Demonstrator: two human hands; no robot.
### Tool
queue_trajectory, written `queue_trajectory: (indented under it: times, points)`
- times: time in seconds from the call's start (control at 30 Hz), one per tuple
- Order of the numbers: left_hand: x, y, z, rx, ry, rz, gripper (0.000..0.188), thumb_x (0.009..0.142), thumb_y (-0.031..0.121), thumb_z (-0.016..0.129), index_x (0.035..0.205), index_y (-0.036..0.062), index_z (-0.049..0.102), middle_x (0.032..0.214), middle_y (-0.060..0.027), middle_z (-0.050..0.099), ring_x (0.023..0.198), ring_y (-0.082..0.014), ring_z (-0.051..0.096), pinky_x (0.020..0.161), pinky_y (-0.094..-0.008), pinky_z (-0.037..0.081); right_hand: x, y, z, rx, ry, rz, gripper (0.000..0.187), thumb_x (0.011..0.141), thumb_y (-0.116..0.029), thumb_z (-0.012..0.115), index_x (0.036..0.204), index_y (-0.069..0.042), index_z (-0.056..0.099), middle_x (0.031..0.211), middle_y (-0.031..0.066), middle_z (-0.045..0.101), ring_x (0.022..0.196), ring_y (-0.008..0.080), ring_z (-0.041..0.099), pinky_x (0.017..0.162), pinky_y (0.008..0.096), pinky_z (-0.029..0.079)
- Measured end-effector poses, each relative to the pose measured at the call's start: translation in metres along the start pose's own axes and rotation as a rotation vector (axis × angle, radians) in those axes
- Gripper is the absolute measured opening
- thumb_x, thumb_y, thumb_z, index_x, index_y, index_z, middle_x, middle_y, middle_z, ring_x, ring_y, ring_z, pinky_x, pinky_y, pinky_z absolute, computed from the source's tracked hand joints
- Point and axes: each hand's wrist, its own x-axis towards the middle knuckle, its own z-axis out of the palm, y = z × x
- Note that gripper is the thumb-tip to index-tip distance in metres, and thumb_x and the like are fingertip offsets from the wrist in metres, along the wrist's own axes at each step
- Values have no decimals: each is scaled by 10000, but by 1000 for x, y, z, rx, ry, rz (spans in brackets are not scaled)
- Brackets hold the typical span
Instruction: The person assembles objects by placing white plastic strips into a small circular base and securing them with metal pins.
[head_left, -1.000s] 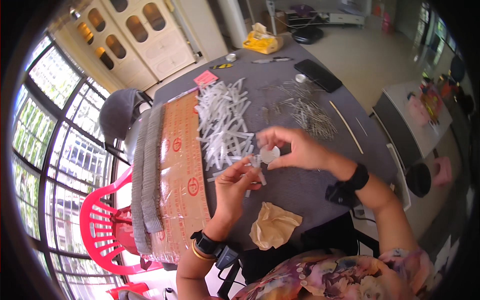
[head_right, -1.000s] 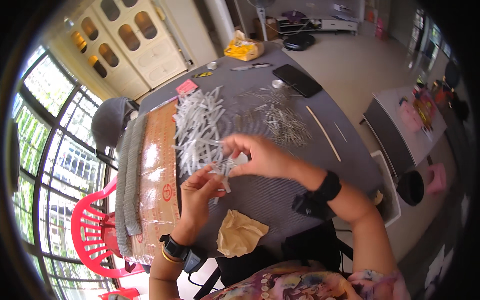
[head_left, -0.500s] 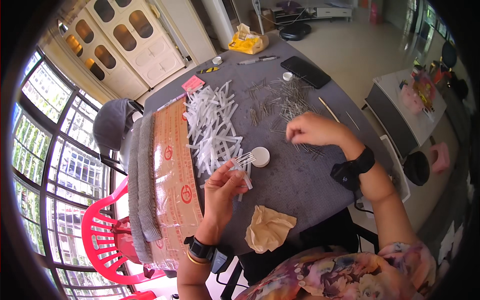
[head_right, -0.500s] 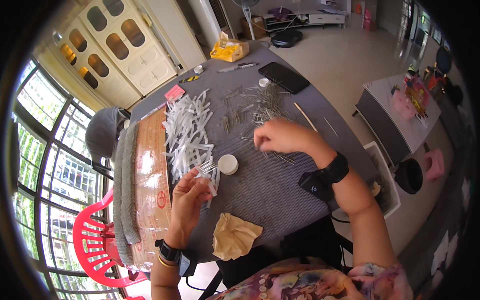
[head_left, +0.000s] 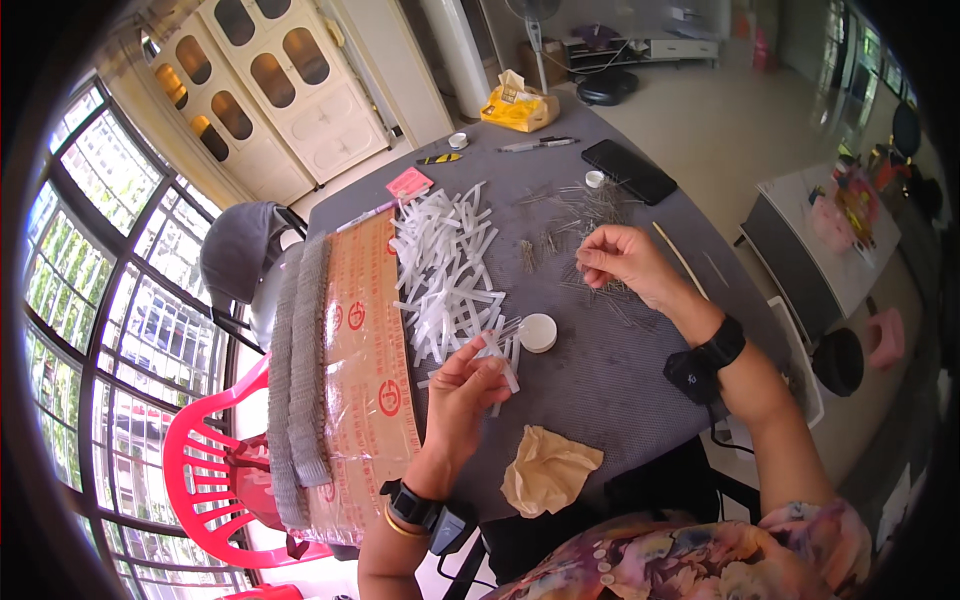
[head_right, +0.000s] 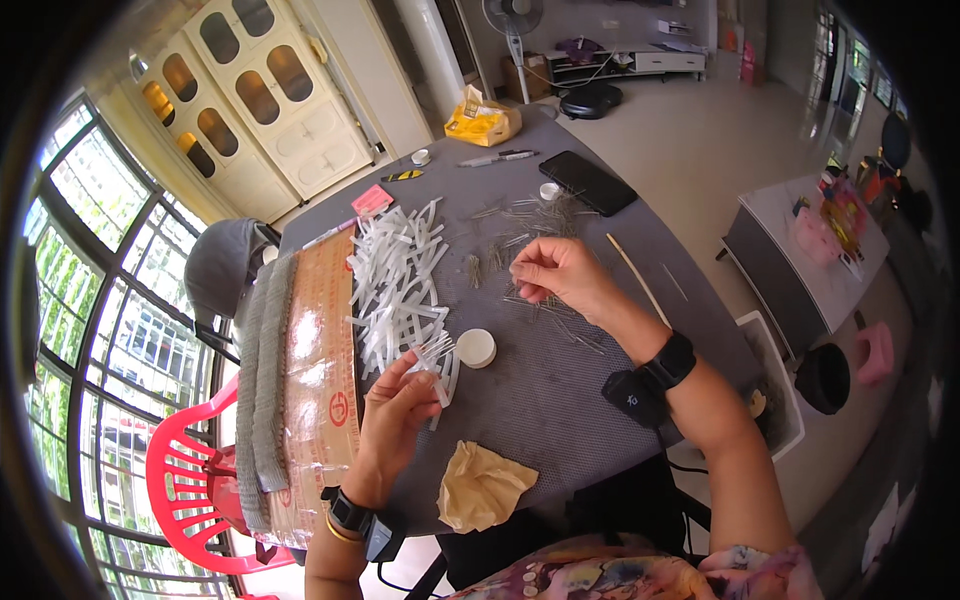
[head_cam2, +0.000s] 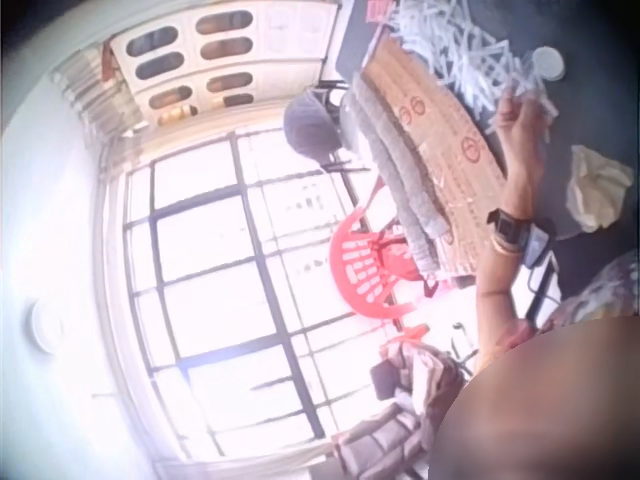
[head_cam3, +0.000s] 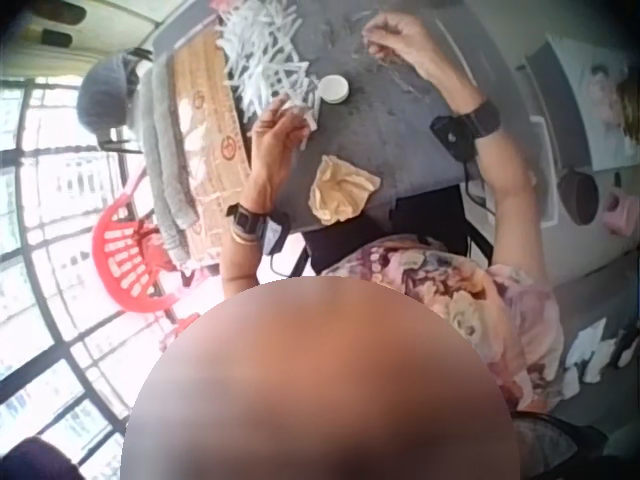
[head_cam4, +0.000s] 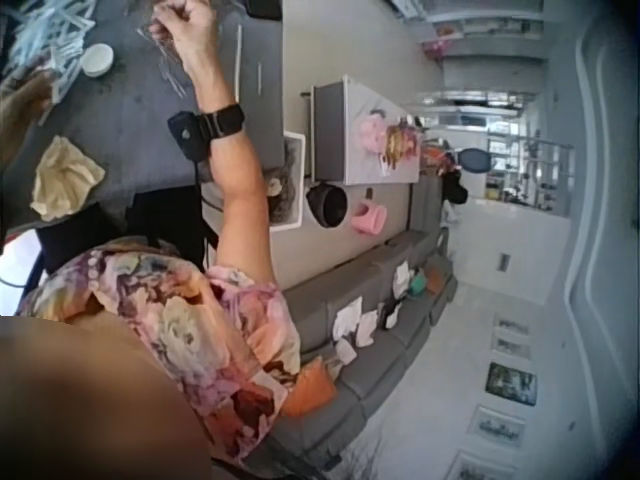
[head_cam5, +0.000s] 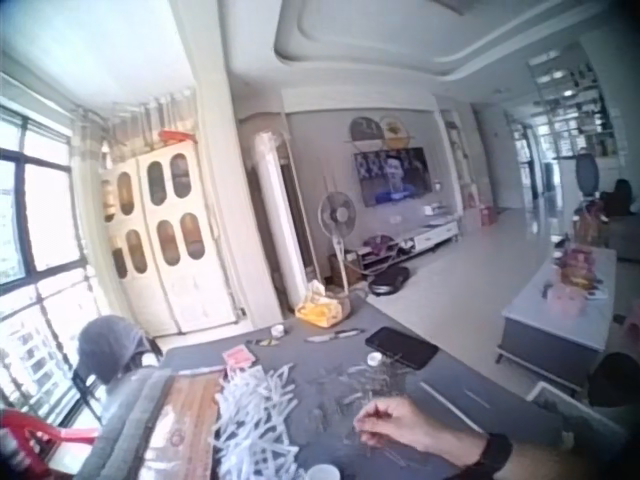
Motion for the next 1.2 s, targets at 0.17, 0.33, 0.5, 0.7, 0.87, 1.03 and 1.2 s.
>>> queue_trajectory:
  times: [0.17,0.33,0.5,0.7,0.87,1.03,1.2]
  points:
    - [1,5,3,0,56,-62,359,825,40,557,1176,71,484,930,-77,612,700,-112,599,535,-194,503,-6,6,19,-84,-94,-1,104,807,-103,615,831,-3,595,709,23,595,626,70,567,556,192,471]
    - [1,4,4,-36,-11,-102,408,821,67,575,1211,61,458,878,-59,598,731,-101,582,579,-210,517,-16,6,46,-332,-105,-239,87,756,-81,651,749,-5,610,720,20,600,638,95,557,591,227,449]
    - [1,3,2,-71,-18,-112,402,820,49,570,1207,67,464,873,-57,600,741,-111,592,594,-227,532,-13,18,48,-634,-142,-522,112,686,-124,684,728,-45,617,722,47,560,705,201,531,671,304,414]
    - [1,2,3,-111,-53,-83,363,811,9,562,1161,63,483,900,-98,614,738,-141,616,596,-242,550,-14,18,48,-665,-128,-580,103,696,-116,682,722,-41,615,711,47,568,697,189,539,665,299,423]
    - [2,1,3,-89,-29,-95,336,794,13,593,1114,81,515,893,-91,624,736,-137,620,602,-230,545,-18,14,52,-161,-100,-120,109,774,-102,652,779,-6,600,747,22,621,666,61,556,609,207,452]
    - [1,0,4,-113,-44,-91,311,796,25,600,1091,87,527,884,-77,629,731,-128,620,609,-219,538,-31,6,61,-14,-209,-12,96,786,-90,642,791,-8,594,767,25,627,681,50,555,622,188,457]
    - [0,0,4,-136,-62,-100,304,803,21,589,1093,87,527,861,-70,627,732,-135,621,623,-234,538,-37,6,72,-177,-177,-134,102,761,-98,659,750,-18,596,759,26,635,687,49,551,630,210,453]
